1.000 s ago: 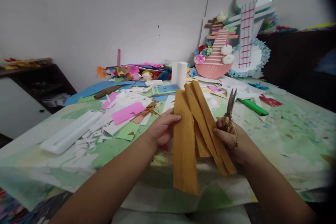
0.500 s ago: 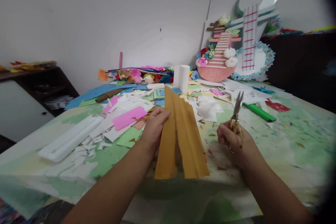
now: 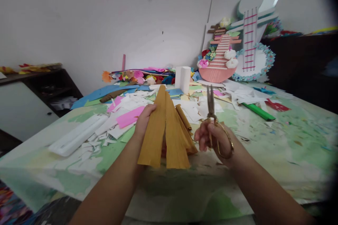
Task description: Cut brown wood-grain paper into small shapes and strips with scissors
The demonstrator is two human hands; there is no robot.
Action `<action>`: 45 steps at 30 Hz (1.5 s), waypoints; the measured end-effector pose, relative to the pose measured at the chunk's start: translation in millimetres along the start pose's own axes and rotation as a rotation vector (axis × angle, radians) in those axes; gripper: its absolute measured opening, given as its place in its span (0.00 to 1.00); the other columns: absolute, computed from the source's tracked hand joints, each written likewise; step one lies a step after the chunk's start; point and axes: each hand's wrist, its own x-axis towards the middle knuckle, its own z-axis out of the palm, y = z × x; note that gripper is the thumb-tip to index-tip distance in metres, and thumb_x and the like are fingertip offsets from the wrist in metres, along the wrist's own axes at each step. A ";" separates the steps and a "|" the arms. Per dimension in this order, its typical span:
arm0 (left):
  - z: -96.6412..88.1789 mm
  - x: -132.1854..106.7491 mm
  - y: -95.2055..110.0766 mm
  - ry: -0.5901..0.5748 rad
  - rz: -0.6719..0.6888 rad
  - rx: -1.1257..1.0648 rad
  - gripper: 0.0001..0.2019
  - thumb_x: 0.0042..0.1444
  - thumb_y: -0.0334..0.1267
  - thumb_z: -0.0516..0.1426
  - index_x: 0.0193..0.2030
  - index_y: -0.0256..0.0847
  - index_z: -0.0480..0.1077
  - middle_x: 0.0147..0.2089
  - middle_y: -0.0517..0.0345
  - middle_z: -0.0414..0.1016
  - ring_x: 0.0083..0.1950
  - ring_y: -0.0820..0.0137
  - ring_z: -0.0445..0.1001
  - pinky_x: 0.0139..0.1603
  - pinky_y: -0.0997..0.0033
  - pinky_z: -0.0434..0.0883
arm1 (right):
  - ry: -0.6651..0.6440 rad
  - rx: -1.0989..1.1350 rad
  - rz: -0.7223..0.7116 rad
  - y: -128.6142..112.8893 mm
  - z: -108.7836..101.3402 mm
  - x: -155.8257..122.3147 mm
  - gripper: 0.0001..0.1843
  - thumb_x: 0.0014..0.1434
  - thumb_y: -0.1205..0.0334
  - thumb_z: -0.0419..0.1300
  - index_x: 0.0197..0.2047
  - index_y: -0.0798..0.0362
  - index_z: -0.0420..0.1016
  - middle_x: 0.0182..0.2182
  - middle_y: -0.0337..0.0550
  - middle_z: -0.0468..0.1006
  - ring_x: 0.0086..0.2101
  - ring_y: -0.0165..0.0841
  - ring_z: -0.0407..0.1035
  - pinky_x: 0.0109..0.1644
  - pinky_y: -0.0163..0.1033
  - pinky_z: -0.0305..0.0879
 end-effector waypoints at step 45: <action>-86.0 -123.8 -15.4 0.325 -0.027 0.264 0.10 0.39 0.35 0.57 0.32 0.37 0.65 0.25 0.60 0.72 0.25 0.69 0.70 0.26 0.71 0.66 | -0.503 0.188 0.929 53.6 120.4 -42.3 0.27 0.52 0.39 0.39 0.27 0.56 0.62 0.14 0.36 0.67 0.12 0.25 0.61 0.17 0.32 0.59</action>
